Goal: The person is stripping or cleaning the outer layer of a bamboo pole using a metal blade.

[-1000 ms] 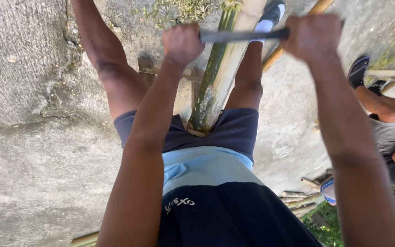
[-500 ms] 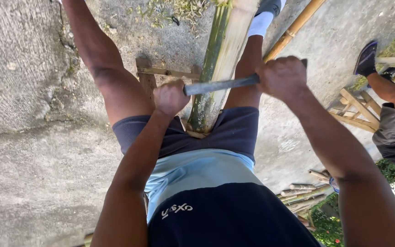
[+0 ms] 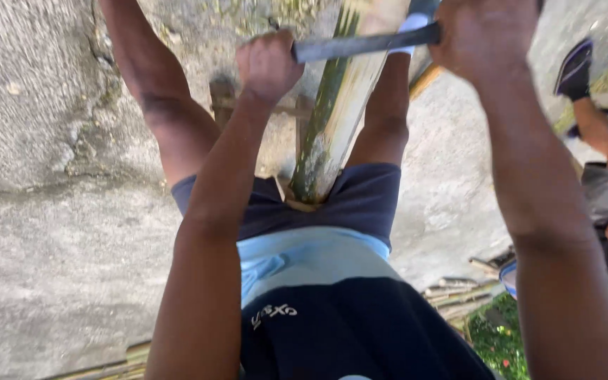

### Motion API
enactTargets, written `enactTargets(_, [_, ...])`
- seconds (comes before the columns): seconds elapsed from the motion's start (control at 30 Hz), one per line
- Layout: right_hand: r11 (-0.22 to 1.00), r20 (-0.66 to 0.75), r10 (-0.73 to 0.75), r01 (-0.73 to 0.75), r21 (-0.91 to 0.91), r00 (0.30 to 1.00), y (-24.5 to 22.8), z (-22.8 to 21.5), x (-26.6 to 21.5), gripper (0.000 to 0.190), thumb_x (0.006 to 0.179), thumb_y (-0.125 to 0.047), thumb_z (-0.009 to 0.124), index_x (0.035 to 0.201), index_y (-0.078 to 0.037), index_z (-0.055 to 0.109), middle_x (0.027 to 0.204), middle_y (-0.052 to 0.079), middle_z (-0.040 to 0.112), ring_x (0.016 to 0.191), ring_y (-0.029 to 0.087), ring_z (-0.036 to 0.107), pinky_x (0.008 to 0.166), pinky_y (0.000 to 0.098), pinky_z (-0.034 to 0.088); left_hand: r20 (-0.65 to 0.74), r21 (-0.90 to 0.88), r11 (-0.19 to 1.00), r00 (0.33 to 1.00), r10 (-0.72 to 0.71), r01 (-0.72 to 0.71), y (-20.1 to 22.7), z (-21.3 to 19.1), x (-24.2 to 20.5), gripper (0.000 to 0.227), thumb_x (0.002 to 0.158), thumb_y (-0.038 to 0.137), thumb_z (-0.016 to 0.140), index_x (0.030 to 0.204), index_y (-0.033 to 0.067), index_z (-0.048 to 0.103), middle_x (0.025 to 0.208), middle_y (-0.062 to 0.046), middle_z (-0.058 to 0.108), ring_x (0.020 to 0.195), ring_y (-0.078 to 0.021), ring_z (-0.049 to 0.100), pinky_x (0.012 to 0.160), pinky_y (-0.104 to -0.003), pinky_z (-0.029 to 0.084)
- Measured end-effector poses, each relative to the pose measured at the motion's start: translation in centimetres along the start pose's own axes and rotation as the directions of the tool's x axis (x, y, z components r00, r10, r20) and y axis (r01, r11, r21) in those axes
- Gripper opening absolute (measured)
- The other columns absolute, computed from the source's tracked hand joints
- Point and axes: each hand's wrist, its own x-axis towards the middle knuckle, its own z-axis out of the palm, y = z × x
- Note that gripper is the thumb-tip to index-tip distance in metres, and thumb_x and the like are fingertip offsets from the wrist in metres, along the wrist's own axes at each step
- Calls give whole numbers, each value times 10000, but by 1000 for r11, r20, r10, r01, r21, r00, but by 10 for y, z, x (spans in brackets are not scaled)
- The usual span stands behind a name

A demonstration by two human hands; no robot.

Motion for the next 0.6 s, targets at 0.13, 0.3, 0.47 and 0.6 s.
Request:
enactTargets(0.13, [985, 331, -59, 1, 172, 942, -75, -30, -54, 225, 772, -367, 802, 809, -163, 713, 668, 39, 691, 612, 238, 712, 616, 406, 544, 227, -13, 997, 971, -74, 79, -4, -5, -115, 116, 843, 175, 687, 760, 96, 670, 664, -92, 672, 521, -214, 658, 511, -414, 523])
enactTargets(0.3, [966, 285, -38, -38, 256, 958, -98, -36, -93, 165, 819, -327, 785, 805, -178, 716, 726, 50, 724, 699, 237, 736, 657, 414, 556, 319, 14, 996, 944, -83, 83, 3, -21, -130, 138, 820, 199, 694, 744, 87, 667, 657, -97, 682, 526, -234, 672, 500, -434, 525])
enactTargets(0.47, [973, 341, -50, -31, 229, 939, -75, -46, -66, 219, 805, -365, 792, 803, -159, 718, 690, 53, 712, 654, 227, 724, 616, 394, 547, 285, -10, 997, 956, -71, 77, 6, -18, -96, 157, 833, 214, 703, 735, 97, 667, 632, -98, 677, 524, -242, 674, 492, -454, 519])
enactTargets(0.6, [995, 225, -28, 6, 99, 974, -35, -33, -34, 244, 942, -384, 758, 805, -183, 735, 616, 11, 667, 535, 182, 673, 539, 369, 509, 275, -49, 993, 957, -90, 108, -1, 4, -55, 141, 875, 173, 679, 754, 107, 652, 665, -82, 683, 539, -210, 681, 494, -433, 531])
